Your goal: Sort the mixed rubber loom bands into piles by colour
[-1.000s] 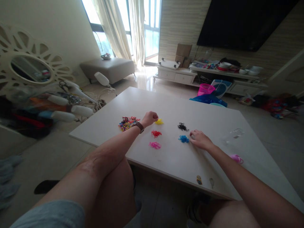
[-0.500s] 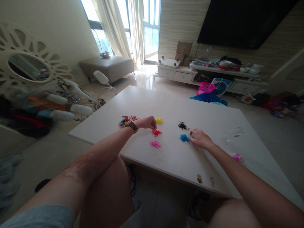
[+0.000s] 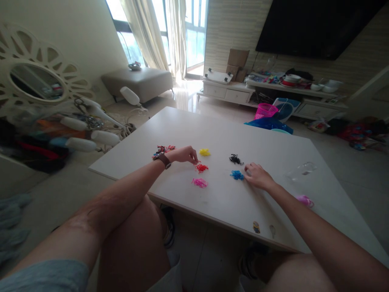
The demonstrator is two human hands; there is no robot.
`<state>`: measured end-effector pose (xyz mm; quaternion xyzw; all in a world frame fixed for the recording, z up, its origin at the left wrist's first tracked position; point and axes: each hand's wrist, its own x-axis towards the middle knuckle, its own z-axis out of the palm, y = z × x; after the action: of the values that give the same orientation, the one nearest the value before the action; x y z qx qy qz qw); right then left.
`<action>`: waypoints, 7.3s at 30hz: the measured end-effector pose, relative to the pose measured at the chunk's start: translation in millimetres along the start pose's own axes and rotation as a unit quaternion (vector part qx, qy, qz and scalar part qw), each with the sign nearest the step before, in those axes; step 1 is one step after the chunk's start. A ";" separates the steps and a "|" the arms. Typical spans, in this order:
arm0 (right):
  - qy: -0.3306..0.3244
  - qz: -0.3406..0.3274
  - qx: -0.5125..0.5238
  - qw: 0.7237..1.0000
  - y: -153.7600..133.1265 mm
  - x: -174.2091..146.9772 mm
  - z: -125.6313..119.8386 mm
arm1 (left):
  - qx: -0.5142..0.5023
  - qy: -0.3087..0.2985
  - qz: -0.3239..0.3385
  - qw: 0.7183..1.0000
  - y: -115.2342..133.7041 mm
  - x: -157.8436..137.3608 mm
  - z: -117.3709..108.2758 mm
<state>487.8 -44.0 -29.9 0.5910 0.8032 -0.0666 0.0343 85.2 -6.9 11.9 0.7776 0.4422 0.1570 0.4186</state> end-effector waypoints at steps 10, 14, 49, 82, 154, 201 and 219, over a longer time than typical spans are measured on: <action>0.004 0.005 -0.011 1.000 0.5 -0.1 1.9 | -0.003 -0.132 0.032 0.991 30.6 -17.8 35.5; 0.003 0.009 -0.009 1.000 -0.4 -1.2 1.7 | 0.030 -0.118 0.055 0.991 31.6 -15.8 49.9; 0.000 0.020 -0.014 1.000 -8.3 -2.4 -0.7 | 0.117 0.000 -0.083 0.990 -7.7 2.3 33.6; -0.002 -0.003 -0.003 1.000 6.1 2.5 6.6 | 0.157 0.117 -0.241 0.951 -76.2 -66.6 -66.7; 0.131 -0.313 0.135 0.931 -96.6 -43.6 -52.7 | -0.118 0.021 0.102 0.988 66.7 21.7 55.4; 0.140 -0.164 0.121 0.969 -61.6 -32.4 -55.7 | 0.152 0.156 -0.008 0.976 -7.4 39.3 24.7; 0.057 -0.075 0.102 0.990 -49.4 -28.1 -59.2 | 0.134 0.195 -0.041 0.971 -9.1 31.8 8.8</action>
<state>450.6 -76.3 35.7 0.5322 0.8350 -0.1167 -0.0768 103.4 17.0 -4.7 0.7621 0.5638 0.2276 0.2226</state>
